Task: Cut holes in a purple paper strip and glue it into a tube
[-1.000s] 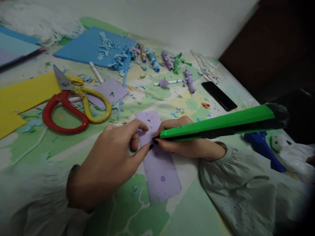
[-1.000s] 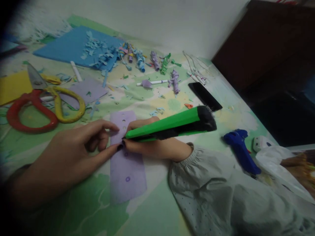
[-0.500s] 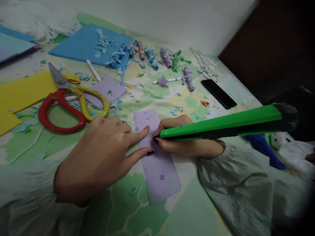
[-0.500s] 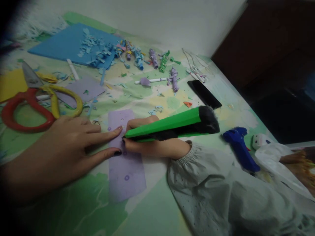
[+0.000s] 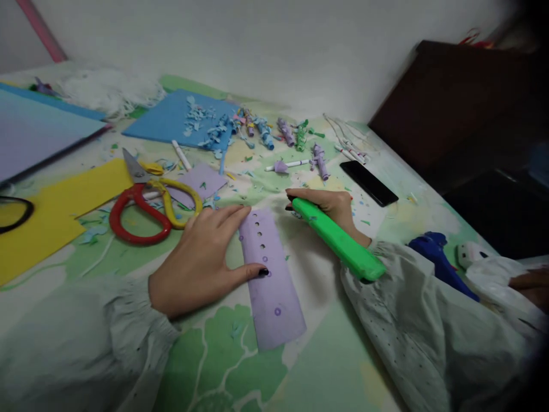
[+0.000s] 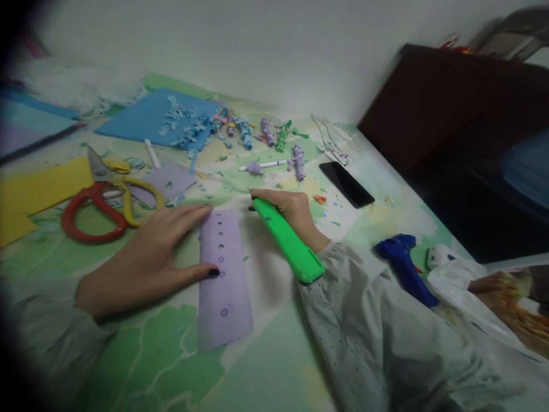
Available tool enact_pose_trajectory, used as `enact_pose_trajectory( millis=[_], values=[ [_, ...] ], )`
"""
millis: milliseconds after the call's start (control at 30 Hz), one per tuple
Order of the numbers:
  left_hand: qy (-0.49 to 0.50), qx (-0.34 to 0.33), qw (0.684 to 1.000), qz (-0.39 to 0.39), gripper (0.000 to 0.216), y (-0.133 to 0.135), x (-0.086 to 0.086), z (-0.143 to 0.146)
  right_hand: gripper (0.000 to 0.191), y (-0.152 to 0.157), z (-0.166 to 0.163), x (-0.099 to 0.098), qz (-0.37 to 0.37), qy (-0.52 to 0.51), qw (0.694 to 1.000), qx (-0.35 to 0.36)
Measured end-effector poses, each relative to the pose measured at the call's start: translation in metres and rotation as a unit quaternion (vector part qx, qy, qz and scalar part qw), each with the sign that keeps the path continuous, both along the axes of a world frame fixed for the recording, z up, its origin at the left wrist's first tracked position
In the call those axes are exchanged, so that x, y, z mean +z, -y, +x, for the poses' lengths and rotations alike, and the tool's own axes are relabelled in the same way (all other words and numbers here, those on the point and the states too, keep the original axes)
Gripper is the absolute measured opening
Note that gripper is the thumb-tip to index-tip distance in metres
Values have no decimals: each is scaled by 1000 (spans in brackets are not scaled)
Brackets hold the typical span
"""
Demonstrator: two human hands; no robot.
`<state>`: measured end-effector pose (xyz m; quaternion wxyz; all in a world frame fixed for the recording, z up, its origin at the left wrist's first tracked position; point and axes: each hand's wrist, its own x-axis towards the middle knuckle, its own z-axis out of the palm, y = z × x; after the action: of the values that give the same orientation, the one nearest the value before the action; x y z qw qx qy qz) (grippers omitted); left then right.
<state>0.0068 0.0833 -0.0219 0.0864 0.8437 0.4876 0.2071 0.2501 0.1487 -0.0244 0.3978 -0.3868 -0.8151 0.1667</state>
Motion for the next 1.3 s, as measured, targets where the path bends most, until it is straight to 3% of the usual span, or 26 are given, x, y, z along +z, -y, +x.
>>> enact_pose_trajectory(
  millis=[100,233,400,467,533,567,633,700,733,800,867,1000,1100,1300],
  values=[
    [26,4,999,-29,86,-5,1,0,29,-6,6,-2,63,111,992,-22],
    [163,33,984,-67,64,-7,7,-3,34,-7,4,-3,98,156,981,-59],
    [421,103,882,-184,54,-8,19,-10,42,6,-5,8,139,94,976,-142],
    [477,108,856,-167,54,-9,28,-13,38,19,-14,20,147,60,977,-140],
    [515,103,842,-127,50,-8,40,-17,27,36,-24,35,137,46,985,-91],
    [530,99,835,-108,49,-7,45,-19,23,45,-30,42,123,45,990,-55],
    [561,93,820,-66,45,-5,56,-22,21,61,-40,53,25,31,999,28],
    [580,92,809,-31,43,-3,62,-23,15,71,-48,55,-79,42,992,83],
    [591,91,801,-30,43,-2,63,-22,22,74,-51,54,-140,31,984,108],
    [612,81,783,-72,50,1,61,-19,30,75,-55,46,-259,-35,955,139],
    [628,55,761,-151,60,4,55,-13,30,74,-59,37,-319,-109,930,144],
    [605,-3,749,-269,58,9,41,-2,33,74,-63,25,-326,-154,921,148],
    [593,-16,760,-266,44,12,36,3,34,76,-64,22,-317,-162,923,144],
    [594,36,764,-250,35,15,38,8,32,81,-64,21,-246,-82,959,117]
  ],
)
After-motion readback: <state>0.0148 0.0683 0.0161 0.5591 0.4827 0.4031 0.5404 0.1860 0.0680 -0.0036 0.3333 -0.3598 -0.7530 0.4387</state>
